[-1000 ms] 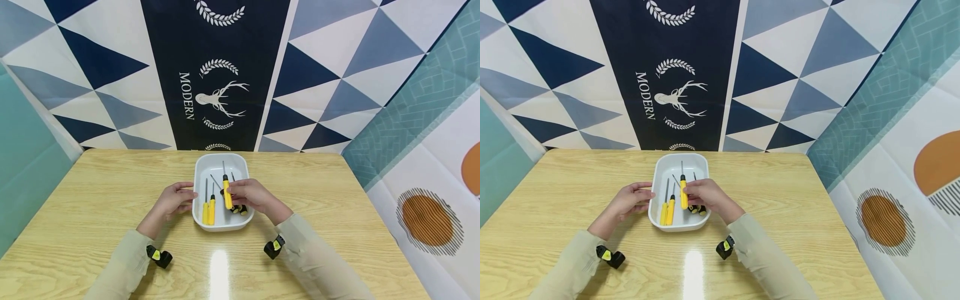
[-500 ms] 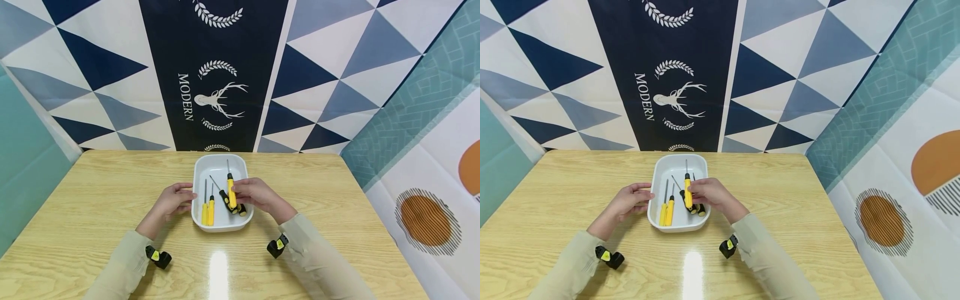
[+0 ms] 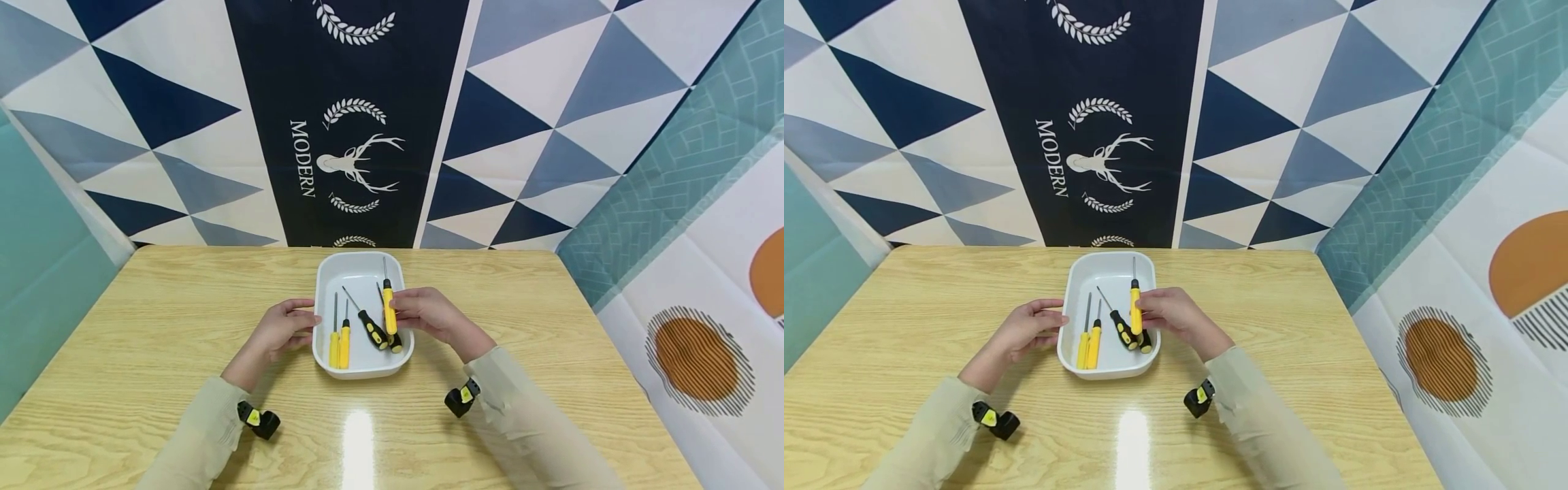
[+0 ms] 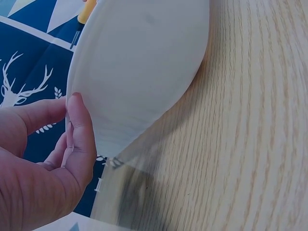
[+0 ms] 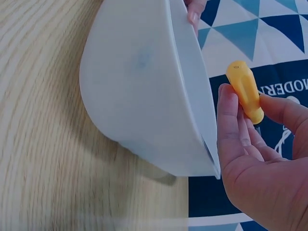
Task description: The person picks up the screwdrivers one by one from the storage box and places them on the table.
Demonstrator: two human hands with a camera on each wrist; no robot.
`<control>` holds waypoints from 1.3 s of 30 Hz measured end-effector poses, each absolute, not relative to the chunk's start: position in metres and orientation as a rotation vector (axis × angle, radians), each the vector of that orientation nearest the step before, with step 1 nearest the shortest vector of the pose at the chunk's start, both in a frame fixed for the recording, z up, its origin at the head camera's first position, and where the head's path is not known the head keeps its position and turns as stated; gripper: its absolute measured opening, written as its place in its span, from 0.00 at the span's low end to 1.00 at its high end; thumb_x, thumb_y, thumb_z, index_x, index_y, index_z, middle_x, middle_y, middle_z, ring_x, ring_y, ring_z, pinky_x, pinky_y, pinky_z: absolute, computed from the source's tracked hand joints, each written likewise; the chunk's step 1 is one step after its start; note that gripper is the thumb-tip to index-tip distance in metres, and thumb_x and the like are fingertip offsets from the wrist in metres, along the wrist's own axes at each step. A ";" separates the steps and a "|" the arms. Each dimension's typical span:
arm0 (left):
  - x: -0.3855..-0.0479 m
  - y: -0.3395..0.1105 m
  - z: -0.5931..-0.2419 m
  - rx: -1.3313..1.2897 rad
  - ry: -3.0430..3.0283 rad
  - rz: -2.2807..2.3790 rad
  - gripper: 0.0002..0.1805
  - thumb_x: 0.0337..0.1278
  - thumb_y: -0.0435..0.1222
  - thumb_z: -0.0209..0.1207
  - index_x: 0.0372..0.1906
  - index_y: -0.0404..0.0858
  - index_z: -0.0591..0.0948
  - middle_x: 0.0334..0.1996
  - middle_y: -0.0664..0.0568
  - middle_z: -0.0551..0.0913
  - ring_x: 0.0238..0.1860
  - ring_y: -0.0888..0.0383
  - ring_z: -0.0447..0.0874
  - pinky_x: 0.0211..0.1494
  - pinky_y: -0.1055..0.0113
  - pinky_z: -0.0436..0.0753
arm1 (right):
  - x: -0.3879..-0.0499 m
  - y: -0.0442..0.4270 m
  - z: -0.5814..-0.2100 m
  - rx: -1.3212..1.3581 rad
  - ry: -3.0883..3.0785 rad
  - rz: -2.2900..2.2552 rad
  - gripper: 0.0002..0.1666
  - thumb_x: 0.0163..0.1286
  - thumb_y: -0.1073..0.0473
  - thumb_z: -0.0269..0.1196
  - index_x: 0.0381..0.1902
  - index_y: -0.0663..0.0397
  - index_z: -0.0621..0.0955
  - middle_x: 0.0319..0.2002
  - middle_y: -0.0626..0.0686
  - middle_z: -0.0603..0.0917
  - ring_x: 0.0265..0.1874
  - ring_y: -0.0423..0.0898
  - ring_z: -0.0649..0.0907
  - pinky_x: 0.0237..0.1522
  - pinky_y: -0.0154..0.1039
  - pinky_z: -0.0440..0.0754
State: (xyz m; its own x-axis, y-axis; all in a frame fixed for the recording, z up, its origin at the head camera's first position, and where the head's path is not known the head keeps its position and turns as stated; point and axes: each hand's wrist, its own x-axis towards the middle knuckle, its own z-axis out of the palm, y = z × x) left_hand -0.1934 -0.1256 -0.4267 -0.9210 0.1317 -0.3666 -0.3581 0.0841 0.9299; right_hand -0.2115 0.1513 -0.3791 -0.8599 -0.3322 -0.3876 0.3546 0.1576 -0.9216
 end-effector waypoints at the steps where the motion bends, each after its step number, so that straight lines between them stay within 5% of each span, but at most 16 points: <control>1: -0.194 -0.126 -0.427 -0.223 2.013 1.897 0.29 0.57 0.34 0.61 0.63 0.37 0.67 0.41 0.50 0.78 0.34 0.59 0.84 0.35 0.71 0.85 | -0.212 0.153 -0.379 0.019 1.927 -1.757 0.25 0.67 0.63 0.55 0.59 0.74 0.69 0.33 0.50 0.81 0.31 0.40 0.82 0.42 0.35 0.85; 39: -0.194 -0.127 -0.427 -0.216 2.003 1.896 0.29 0.57 0.34 0.60 0.64 0.35 0.66 0.40 0.51 0.78 0.34 0.60 0.84 0.35 0.72 0.85 | -0.216 0.214 -0.392 0.064 1.976 -1.779 0.29 0.69 0.63 0.54 0.62 0.78 0.64 0.32 0.45 0.81 0.31 0.38 0.82 0.39 0.31 0.84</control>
